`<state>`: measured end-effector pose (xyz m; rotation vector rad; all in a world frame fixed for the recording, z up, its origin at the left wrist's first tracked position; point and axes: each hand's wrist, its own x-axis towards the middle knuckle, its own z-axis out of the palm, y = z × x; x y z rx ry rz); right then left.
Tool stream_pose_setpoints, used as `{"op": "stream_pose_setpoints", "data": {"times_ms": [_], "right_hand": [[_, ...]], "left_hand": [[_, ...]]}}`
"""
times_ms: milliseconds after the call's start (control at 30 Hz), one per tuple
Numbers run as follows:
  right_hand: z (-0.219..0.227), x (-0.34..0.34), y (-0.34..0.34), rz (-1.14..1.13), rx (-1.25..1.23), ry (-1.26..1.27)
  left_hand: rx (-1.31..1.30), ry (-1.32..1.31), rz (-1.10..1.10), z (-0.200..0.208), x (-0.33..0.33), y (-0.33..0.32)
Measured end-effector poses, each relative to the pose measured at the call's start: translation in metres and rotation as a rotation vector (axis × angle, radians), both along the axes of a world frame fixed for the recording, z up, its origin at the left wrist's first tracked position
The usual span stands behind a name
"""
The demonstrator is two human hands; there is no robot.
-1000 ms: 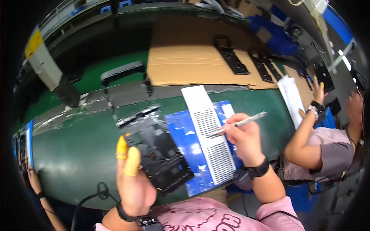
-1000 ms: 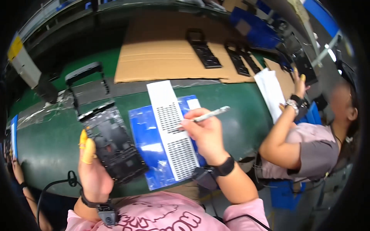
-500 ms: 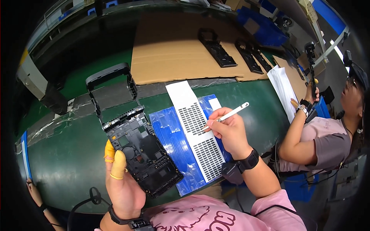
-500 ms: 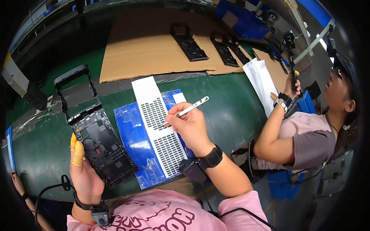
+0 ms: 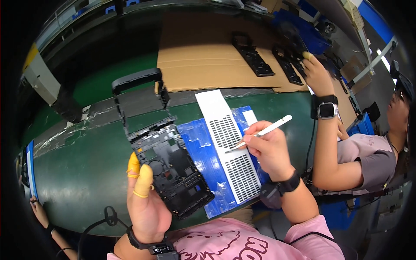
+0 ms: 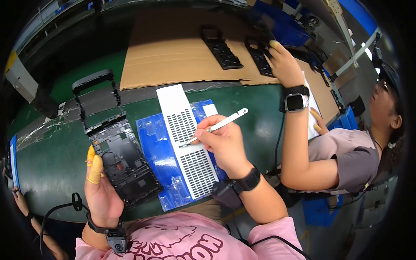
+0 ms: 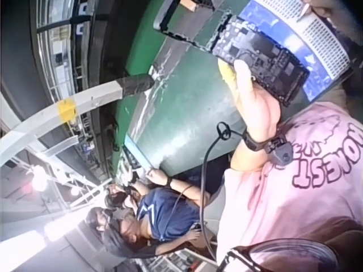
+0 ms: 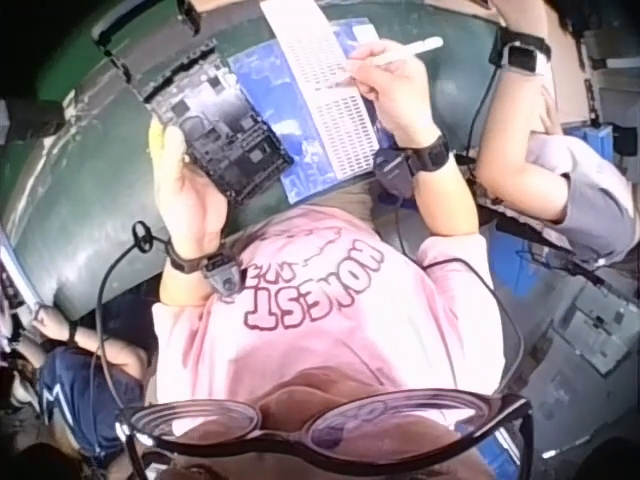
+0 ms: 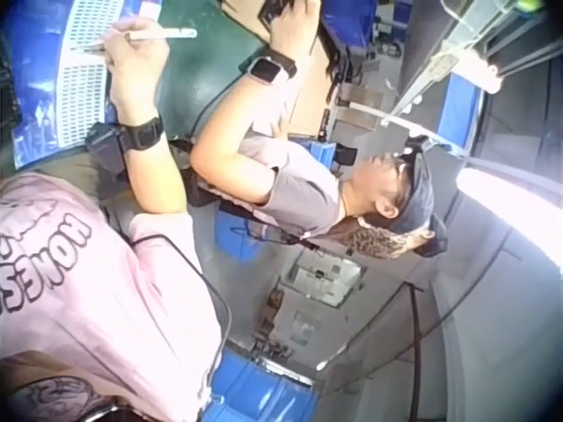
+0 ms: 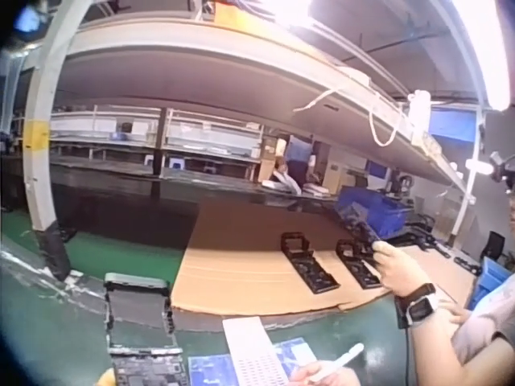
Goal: Assembling electronic components using tweezers and a stylus/pen at an industrial workstation.
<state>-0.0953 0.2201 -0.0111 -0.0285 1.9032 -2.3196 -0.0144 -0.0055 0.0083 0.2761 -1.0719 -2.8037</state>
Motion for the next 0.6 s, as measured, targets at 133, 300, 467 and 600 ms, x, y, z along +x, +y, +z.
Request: {"op": "stream_pose_setpoints", "data": {"times_ms": [133,300,467,600], "right_hand": [[0.049,0.038,-0.017,0.081,-0.063,0.079],[0.040,0.053,-0.065,0.235,-0.104,0.085],[0.032,0.053,-0.078,0.227,-0.166,0.041],[0.028,0.052,-0.083,0.230,-0.188,0.040]], "left_hand": [[0.091,0.011,-0.084,0.008,-0.001,0.006],[0.073,-0.039,-0.064,0.002,0.003,-0.001],[0.101,-0.043,-0.131,0.001,0.005,-0.003],[0.116,-0.031,-0.148,0.002,0.007,-0.006]]}}
